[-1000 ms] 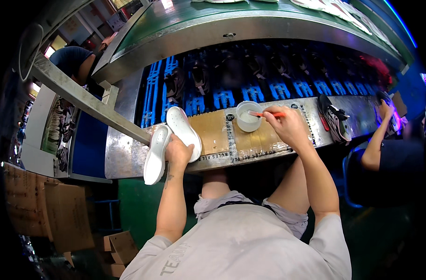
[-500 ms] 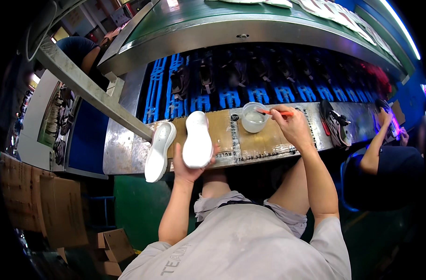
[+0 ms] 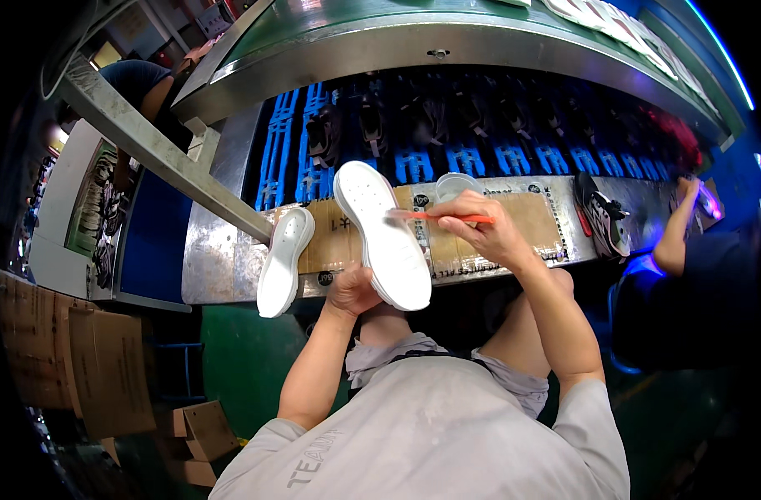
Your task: The person applies a liquid from a container to the edge of shoe soles using a brush. They pick up soles one at a time, apply the liquid around the perimeter, and then place them onto a conveyor belt.
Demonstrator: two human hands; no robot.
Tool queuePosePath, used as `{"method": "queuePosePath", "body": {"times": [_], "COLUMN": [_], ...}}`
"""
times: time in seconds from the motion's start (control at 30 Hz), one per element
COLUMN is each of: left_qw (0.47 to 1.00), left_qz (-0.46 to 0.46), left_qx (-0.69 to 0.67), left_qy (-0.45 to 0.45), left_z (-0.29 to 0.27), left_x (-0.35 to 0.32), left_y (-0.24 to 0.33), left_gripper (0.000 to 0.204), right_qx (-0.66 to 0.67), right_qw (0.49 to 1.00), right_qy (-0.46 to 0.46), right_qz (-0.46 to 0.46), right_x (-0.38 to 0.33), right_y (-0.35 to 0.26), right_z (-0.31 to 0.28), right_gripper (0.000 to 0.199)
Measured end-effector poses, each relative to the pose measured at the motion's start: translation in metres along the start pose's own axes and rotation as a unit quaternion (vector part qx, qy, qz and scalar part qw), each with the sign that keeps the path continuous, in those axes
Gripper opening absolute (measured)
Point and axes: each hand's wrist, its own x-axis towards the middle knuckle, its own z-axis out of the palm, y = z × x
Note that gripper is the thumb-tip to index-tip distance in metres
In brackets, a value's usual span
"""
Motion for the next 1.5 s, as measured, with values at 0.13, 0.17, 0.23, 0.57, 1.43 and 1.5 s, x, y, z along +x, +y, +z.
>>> {"method": "queuePosePath", "body": {"times": [0.13, 0.17, 0.23, 0.57, 1.43, 1.5], "left_qw": [0.997, 0.996, 0.992, 0.858, 0.585, 0.560], "left_qz": [-0.001, 0.012, 0.030, 0.165, 0.304, 0.301], "left_qx": [0.081, 0.091, 0.121, 0.474, 0.750, 0.770], "left_qy": [-0.021, -0.016, 0.004, 0.108, 0.051, 0.051], "left_z": [0.025, 0.026, 0.023, 0.060, 0.039, 0.028], "left_x": [0.006, 0.006, 0.007, 0.006, 0.067, 0.065], "left_y": [0.026, 0.033, 0.044, 0.051, 0.049, 0.047], "left_gripper": [0.102, 0.101, 0.097, 0.081, 0.052, 0.049], "right_qx": [-0.025, -0.022, -0.017, 0.073, 0.274, 0.311], "right_qw": [0.996, 0.996, 0.992, 0.989, 0.947, 0.932], "right_qy": [-0.047, -0.049, -0.121, -0.040, 0.044, 0.071], "right_qz": [-0.071, -0.073, -0.040, 0.124, 0.162, 0.171], "right_x": [0.001, -0.002, -0.009, -0.039, -0.049, -0.041], "right_y": [0.000, -0.002, -0.010, -0.016, -0.134, -0.134], "right_z": [-0.015, -0.019, -0.024, -0.010, 0.004, 0.009], "right_gripper": [0.018, 0.018, 0.017, 0.016, 0.021, 0.026]}}
